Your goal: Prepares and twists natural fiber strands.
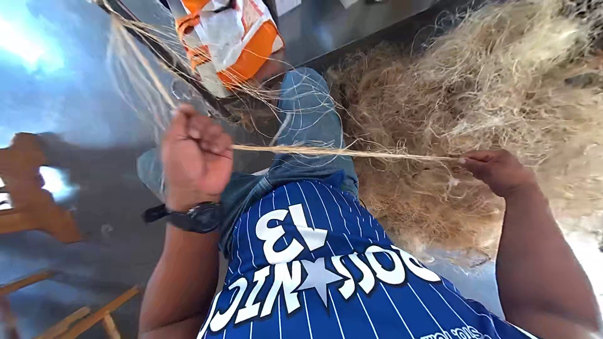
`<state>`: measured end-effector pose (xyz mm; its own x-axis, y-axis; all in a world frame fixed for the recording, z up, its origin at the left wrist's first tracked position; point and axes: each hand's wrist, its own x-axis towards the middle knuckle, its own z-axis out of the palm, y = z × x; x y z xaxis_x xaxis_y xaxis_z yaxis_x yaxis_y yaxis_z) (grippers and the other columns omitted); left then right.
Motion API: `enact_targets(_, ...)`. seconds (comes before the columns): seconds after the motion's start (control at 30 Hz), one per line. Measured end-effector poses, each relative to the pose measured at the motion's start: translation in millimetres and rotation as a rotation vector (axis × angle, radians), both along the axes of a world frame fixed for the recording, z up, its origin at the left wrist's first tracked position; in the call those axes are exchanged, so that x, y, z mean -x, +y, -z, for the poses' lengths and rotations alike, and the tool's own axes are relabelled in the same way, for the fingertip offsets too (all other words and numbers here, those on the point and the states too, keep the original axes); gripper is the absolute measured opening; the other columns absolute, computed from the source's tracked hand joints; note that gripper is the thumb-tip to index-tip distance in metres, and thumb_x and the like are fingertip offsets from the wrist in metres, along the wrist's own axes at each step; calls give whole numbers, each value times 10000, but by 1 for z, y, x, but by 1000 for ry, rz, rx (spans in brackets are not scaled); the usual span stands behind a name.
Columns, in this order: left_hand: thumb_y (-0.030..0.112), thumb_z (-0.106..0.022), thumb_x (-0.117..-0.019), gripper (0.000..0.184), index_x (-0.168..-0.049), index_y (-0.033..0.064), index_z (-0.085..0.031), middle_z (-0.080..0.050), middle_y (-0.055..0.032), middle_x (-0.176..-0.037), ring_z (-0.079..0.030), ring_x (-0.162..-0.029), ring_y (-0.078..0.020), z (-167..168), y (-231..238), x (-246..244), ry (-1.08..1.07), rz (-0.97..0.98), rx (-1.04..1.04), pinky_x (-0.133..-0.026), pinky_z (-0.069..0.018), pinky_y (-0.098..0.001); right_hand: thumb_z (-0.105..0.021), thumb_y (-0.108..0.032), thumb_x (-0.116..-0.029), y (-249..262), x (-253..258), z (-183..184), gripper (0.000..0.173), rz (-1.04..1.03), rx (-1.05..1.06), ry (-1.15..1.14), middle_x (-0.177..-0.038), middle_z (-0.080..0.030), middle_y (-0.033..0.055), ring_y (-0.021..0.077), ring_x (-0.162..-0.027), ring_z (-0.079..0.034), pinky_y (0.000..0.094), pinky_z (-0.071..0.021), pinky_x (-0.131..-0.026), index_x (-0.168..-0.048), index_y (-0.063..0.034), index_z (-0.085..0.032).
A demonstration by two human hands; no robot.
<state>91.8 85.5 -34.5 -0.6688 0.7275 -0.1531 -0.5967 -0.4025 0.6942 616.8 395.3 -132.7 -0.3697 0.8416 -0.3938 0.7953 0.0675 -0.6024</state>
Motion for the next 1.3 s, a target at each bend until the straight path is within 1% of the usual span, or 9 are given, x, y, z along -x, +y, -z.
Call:
enact_targets(0.1, 319, -173, -1137, 430, -917, 190, -519, -446, 84, -601, -445, -507, -47, 21, 6, -19, -48, -9, 72, -520, -429, -200, -683, -229, -1008, 7, 0, 11, 257, -77, -91, -202, -1095, -690, 271, 468, -1001, -650, 742, -465, -880, -1166, -30, -722)
enact_targets(0.2, 342, -196, -1138, 395, -952, 197, -512, -439, 85, -615, -444, -508, -55, 23, 10, -33, -59, -1, 101, -521, -437, -209, -786, -279, -928, 3, 32, 1, 447, -200, -187, -293, -1327, -604, 314, 582, -1204, -557, 844, -377, -955, -1304, -59, -683)
enact_targets(0.43, 332, -187, -1142, 371, -972, 191, -486, -408, 75, -611, -419, -493, -60, 17, 19, -41, -65, -1, 106, -510, -430, -207, -644, -204, -967, -94, 213, -79, 359, -869, -325, 342, -1347, -655, 106, 278, -1286, -599, 544, -472, -1099, -1314, -126, -693)
enact_targets(0.63, 316, -197, -1140, 368, -952, 191, -488, -418, 67, -628, -434, -514, -76, 11, 18, -42, -39, -3, 67, -536, -446, -221, -657, -286, -1011, -149, 318, -74, 327, -987, -373, 758, -1049, -702, 59, 140, -890, -662, 333, -583, -787, -1284, -116, -719)
enact_targets(0.77, 309, -202, -1139, 379, -994, 180, -527, -513, 28, -745, -542, -648, -118, 11, 16, -50, -33, 70, 65, -665, -532, -286, -557, -101, -1033, -153, 329, -63, 212, -864, -231, 1013, -956, -700, 78, 127, -876, -663, 306, -577, -789, -1008, -11, -747)
enact_targets(0.87, 295, -221, -1145, 334, -1048, 168, -514, -527, 10, -792, -581, -703, -131, 15, 15, -54, -37, 81, 58, -749, -574, -323, -506, -124, -1069, -145, 314, -60, 184, -617, 0, 1234, -899, -669, 24, 120, -801, -651, 341, -591, -743, -1015, -34, -657)
enact_targets(0.97, 280, -238, -1146, 331, -1057, 151, -529, -581, -12, -849, -641, -796, -157, 16, 14, -59, -60, 83, 65, -867, -592, -381, -590, -87, -1021, -145, 302, -56, 140, -621, -58, 1050, -982, -694, 68, 152, -890, -682, 361, -608, -811, -1102, 4, -658)
enact_targets(1.07, 289, -238, -1147, 343, -1113, 121, -535, -631, -48, -922, -679, -885, -193, 16, 17, -65, -11, 136, 65, -889, -594, -395, -735, -171, -946, -163, 307, -54, 358, -781, -185, 878, -1097, -679, 88, 133, -945, -660, 292, -591, -796, -1275, -38, -694)
enact_targets(1.3, 228, -372, -1130, 297, -1178, 65, -616, -639, -51, -971, -663, -851, -167, 17, 14, -64, 54, 154, 166, -840, -598, -363, -595, -79, -1021, -161, 322, -57, 153, -668, -218, 984, -934, -685, 77, 113, -817, -656, 284, -586, -743, -997, 21, -709)
